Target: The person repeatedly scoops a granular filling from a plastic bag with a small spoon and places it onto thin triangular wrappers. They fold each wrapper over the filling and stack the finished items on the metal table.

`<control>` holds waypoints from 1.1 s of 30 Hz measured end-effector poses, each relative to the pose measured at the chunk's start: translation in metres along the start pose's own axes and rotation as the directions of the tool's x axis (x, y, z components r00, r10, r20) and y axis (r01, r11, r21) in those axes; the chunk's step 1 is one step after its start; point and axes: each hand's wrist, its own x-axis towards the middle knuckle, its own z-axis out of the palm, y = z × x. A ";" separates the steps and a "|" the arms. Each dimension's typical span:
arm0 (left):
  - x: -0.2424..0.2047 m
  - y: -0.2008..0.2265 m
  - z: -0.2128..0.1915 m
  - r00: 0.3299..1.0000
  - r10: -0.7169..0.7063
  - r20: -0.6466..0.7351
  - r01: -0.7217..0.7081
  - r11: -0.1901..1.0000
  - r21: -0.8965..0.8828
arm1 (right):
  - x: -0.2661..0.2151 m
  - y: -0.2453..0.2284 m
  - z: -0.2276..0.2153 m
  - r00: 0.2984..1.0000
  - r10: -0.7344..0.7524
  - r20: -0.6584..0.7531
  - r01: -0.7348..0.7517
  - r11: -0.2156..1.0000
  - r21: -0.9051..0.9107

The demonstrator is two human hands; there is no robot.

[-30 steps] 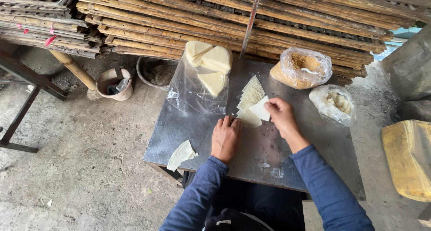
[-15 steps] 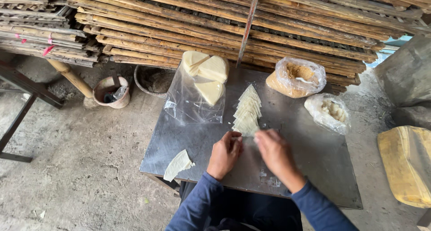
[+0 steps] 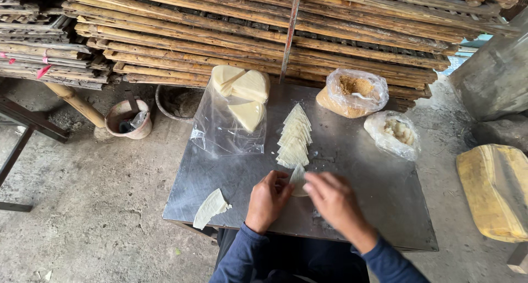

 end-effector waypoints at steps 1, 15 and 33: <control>0.000 0.000 0.000 1.000 0.012 0.004 -0.012 1.000 0.016 | 0.009 0.012 -0.009 0.999 0.024 -0.028 -0.025 1.000 -0.017; -0.007 0.005 0.007 0.988 0.089 -0.126 -0.079 0.993 0.082 | 0.127 0.202 -0.029 0.996 0.073 -0.049 -0.087 0.851 -0.517; -0.009 0.008 0.007 0.979 0.178 -0.104 -0.160 0.974 0.158 | 0.135 0.267 0.002 0.763 0.529 -0.372 -0.495 0.848 0.192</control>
